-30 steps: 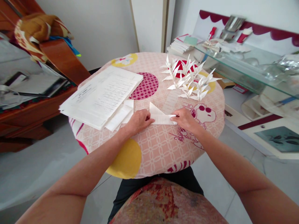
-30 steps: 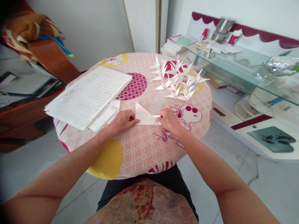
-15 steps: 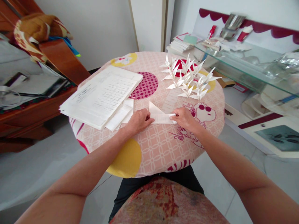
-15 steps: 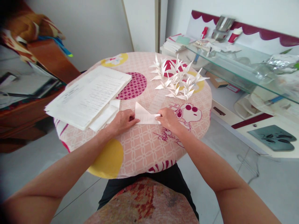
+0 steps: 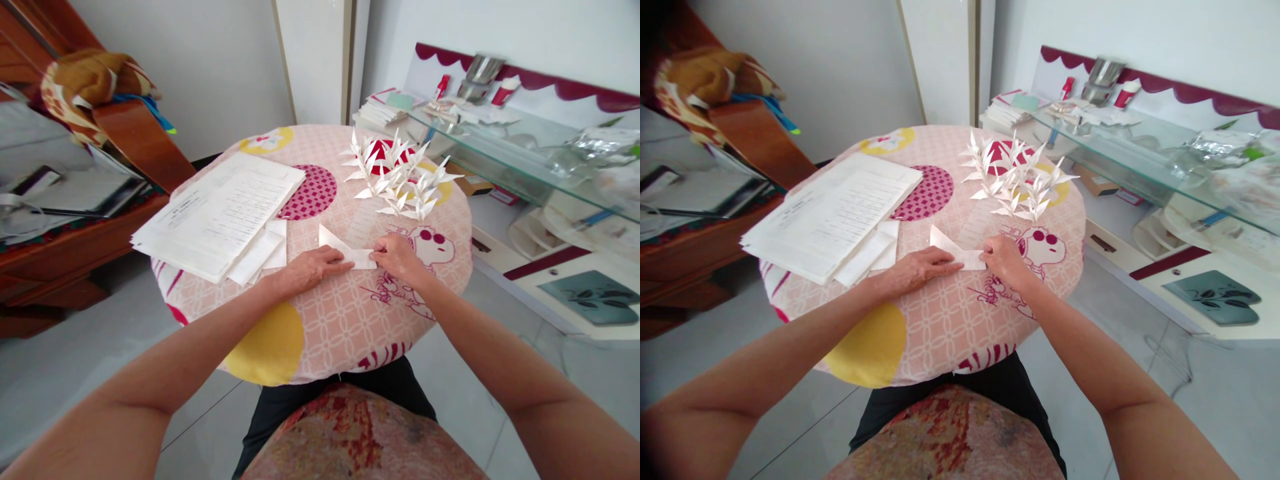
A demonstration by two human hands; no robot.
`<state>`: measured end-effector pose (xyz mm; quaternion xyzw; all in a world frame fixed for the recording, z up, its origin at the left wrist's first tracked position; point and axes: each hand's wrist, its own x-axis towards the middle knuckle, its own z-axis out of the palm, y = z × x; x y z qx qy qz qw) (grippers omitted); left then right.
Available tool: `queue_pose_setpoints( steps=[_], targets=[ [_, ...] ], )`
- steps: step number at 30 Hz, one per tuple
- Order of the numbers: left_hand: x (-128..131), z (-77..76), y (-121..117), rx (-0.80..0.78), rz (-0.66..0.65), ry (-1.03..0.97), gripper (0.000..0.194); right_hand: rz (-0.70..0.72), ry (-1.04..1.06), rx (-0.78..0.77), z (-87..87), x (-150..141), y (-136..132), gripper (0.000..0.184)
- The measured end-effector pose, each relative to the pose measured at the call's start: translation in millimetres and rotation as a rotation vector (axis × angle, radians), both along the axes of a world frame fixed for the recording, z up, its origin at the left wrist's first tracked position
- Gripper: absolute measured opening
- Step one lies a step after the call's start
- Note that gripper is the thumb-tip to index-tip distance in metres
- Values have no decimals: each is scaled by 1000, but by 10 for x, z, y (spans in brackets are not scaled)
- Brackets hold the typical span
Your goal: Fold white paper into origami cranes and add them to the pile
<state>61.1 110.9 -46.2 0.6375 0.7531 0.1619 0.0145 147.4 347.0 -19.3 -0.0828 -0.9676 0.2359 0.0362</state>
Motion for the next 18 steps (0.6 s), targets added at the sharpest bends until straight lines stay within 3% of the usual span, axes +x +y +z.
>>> queue_pose_setpoints(
  steps=[4, 7, 9, 14, 18],
  targets=[
    [3, 19, 26, -70, -16, 90, 45, -98, 85, 58, 127, 62, -101, 14],
    [1, 10, 38, -70, -16, 100, 45, 74, 47, -93, 187, 64, -244, 17],
    [-8, 1, 34, -67, -7, 81, 46, 124, -57, -139, 182, 46, -312, 17],
    [-18, 20, -34, -65, -15, 31, 47, 85, -173, -198, 104, 8, -333, 15],
    [2, 34, -72, -55, -30, 34, 50, 89, -160, -113, 55, -23, -351, 12]
  ],
)
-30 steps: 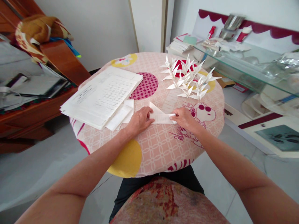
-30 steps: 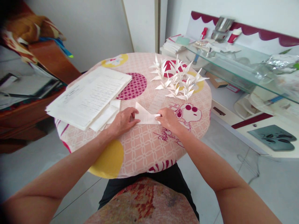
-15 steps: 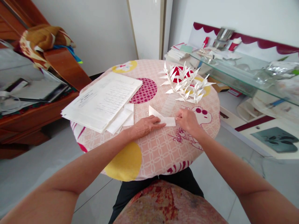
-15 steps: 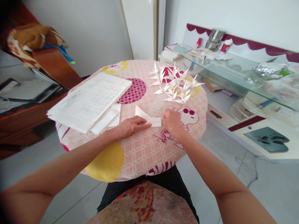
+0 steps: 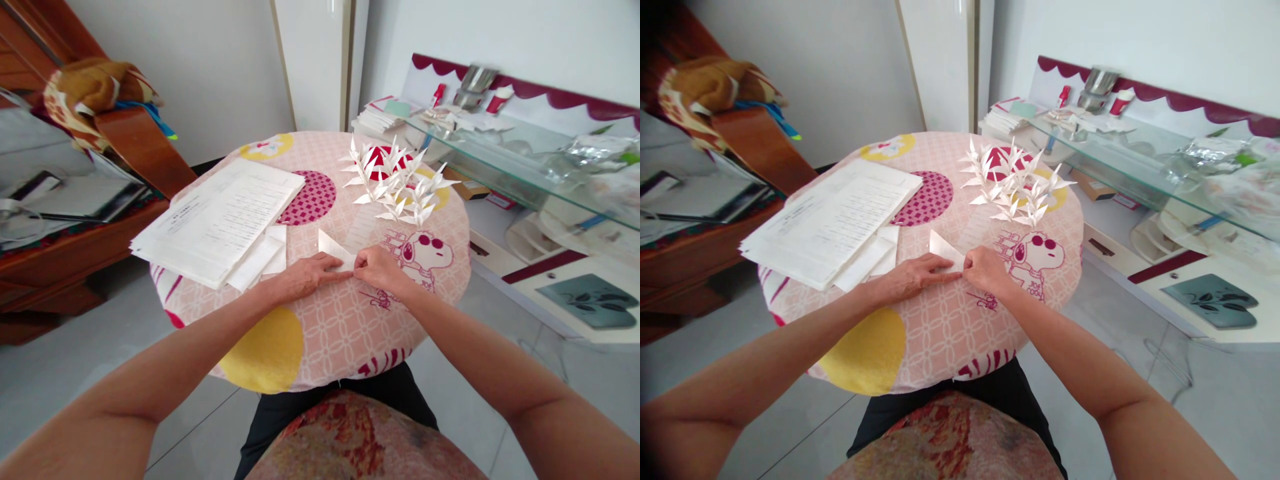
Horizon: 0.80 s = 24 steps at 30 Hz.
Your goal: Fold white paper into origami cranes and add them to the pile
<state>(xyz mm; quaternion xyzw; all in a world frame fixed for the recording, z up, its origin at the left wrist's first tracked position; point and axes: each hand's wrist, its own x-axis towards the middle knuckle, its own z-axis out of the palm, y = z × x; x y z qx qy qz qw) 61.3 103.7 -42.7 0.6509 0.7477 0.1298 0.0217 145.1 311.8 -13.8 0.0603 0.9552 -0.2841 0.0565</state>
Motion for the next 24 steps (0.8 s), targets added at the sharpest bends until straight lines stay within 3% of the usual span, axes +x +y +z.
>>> queue_pose_setpoints(
  steps=[7, 15, 19, 22, 24],
  targets=[
    [9, -45, 6, 8, 5, 36, 45, -34, -38, 105, 7, -13, -2, 11],
    [12, -33, -8, -11, 17, 32, 46, -81, -24, 107, 44, 147, 292, 10],
    [16, -36, -5, 1, 13, 42, 47, -117, -59, 4, 186, 212, 373, 15],
    [44, 5, 17, -37, 13, 98, 47, -65, 42, -160, 213, 165, 253, 13],
    [75, 65, 42, -86, 21, 126, 48, -16, 61, -176, 163, 87, 131, 16]
  ],
)
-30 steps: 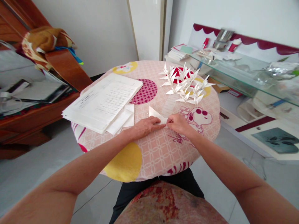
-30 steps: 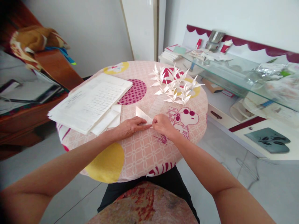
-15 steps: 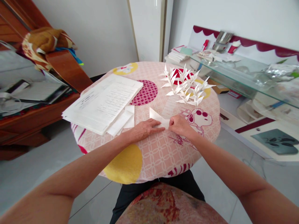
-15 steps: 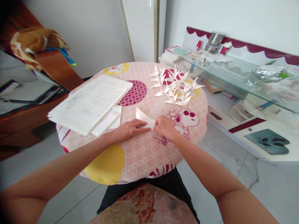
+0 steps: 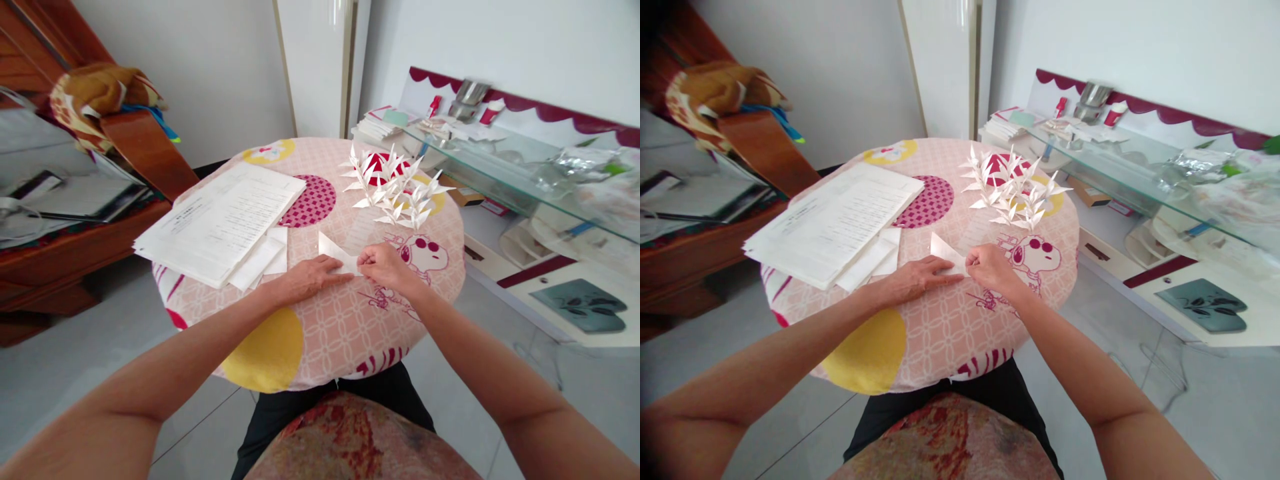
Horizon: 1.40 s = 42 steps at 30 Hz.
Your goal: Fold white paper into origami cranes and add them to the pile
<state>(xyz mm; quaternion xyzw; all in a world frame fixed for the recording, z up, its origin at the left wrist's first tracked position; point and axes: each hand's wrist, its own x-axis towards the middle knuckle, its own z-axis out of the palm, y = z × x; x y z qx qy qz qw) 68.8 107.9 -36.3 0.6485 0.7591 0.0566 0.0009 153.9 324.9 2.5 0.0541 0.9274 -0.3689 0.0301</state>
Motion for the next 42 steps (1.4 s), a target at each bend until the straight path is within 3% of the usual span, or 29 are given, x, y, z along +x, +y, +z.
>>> queue_pose_setpoints(
  steps=[5, 10, 16, 25, 30, 33, 36, 40, 42],
  targets=[
    [55, 199, 85, -86, -4, -11, 41, 64, -12, 113, -178, -164, -134, 14],
    [6, 320, 203, -149, -45, 9, 34, 63, -19, 110, -202, -160, -106, 17],
    [-74, 346, 228, -189, -81, 2, 29, 66, -8, 117, -195, -149, -124, 18],
    [-108, 337, 18, -104, -82, -41, 23, 60, 17, 75, -201, -145, -119, 15],
    [-169, 301, -203, -22, -90, -125, 25, 75, 8, 97, -202, -152, -118, 16],
    [-217, 244, -391, 72, -45, -184, 27, 71, 15, 88, -232, -154, -105, 16],
    [-216, 199, -536, 218, 81, -244, 22, 42, 9, 27, -252, -139, -90, 14],
    [-126, 135, -485, 449, 295, -239, 26, -5, -18, -116, -240, -79, -71, 11],
    [-74, 82, -344, 442, 296, -223, 36, -38, -38, -216, -240, -39, -48, 11]
  ],
)
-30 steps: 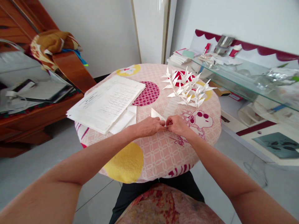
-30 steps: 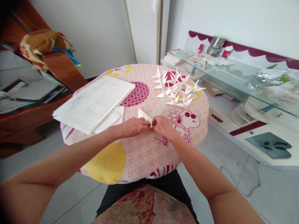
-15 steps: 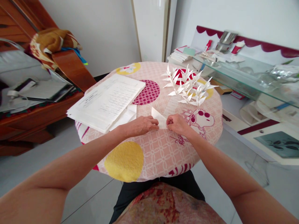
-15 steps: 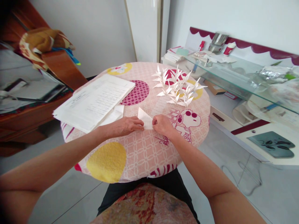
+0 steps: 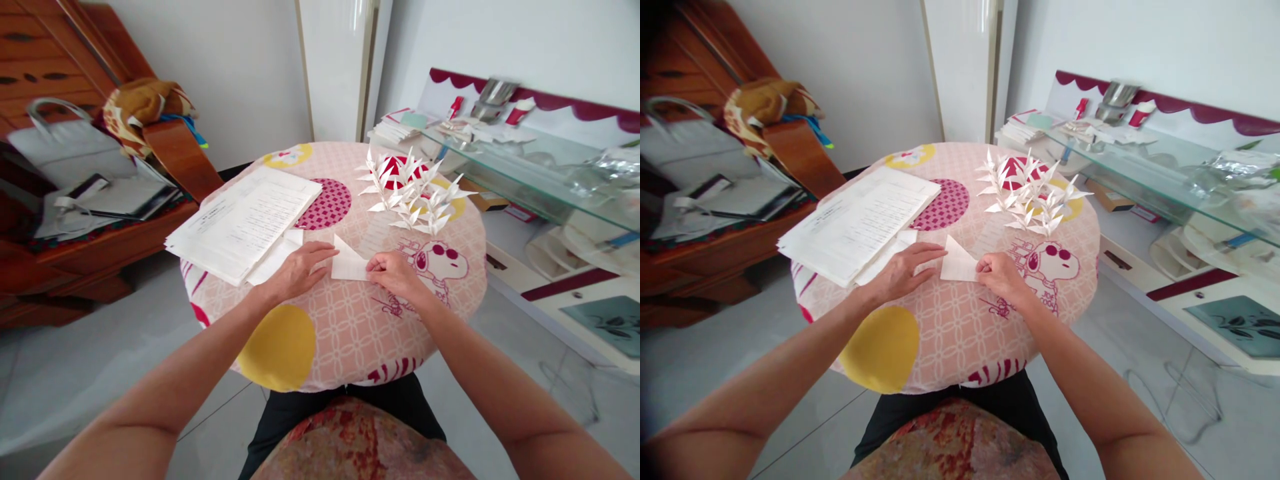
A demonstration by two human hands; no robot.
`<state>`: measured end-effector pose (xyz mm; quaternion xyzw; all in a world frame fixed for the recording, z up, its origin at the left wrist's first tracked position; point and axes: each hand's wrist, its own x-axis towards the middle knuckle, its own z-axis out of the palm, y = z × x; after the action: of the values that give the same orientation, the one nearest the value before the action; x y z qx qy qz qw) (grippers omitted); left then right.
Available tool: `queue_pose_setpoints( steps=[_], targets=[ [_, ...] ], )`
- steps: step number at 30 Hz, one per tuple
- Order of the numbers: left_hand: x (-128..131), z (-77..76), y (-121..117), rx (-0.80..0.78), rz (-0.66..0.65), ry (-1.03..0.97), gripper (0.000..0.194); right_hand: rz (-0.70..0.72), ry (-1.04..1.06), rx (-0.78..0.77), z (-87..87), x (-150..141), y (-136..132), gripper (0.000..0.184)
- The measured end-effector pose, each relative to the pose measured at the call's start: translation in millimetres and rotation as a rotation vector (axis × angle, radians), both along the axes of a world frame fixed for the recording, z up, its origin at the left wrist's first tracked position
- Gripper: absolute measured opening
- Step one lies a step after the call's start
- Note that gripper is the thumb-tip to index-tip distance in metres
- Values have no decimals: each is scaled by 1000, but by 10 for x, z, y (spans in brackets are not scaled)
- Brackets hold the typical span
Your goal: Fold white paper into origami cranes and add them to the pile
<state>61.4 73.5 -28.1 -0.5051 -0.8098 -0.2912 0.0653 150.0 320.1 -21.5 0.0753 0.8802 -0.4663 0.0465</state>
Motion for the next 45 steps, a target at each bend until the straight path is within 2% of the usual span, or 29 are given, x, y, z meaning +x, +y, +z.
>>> queue_pose_setpoints(
  steps=[3, 8, 11, 16, 21, 25, 29, 32, 35, 37, 39, 43, 45],
  targets=[
    [51, -80, 267, -92, -24, -15, 55, -123, 32, -109, -39, 54, 77, 12],
    [46, -108, 556, -208, 14, -74, 75, -318, 243, -117, -132, 132, 270, 18],
    [5, -64, 596, -190, 57, -162, 75, -325, 259, -200, -144, 181, 338, 28],
    [-55, 28, 573, -180, 93, -375, 56, -304, 170, -366, -123, 224, 324, 42],
    [-64, 132, 566, -21, 61, -563, 53, -243, 247, -388, -24, 201, 224, 48],
    [-58, 309, 542, 194, -68, -848, 68, -187, 228, -413, 110, 177, 172, 20],
    [-70, 453, 448, 401, -107, -1039, 75, -264, 209, -613, 156, 170, 165, 18],
    [-64, 443, 398, 461, -142, -1103, 65, -313, 212, -759, 118, 184, 134, 23],
    [-35, 393, 389, 464, -78, -1119, 39, -359, 215, -834, 69, 230, 85, 28],
    [-9, 396, 391, 464, -28, -1126, 32, -344, 166, -859, 57, 277, 70, 30],
    [18, 439, 392, 432, -36, -1137, 31, -262, 75, -881, 71, 320, 78, 32],
    [67, 535, 425, 276, -161, -1174, 31, -51, -76, -906, 158, 316, 121, 40],
    [88, 539, 466, 205, -210, -1205, 32, -20, -80, -897, 202, 260, 128, 35]
  ],
)
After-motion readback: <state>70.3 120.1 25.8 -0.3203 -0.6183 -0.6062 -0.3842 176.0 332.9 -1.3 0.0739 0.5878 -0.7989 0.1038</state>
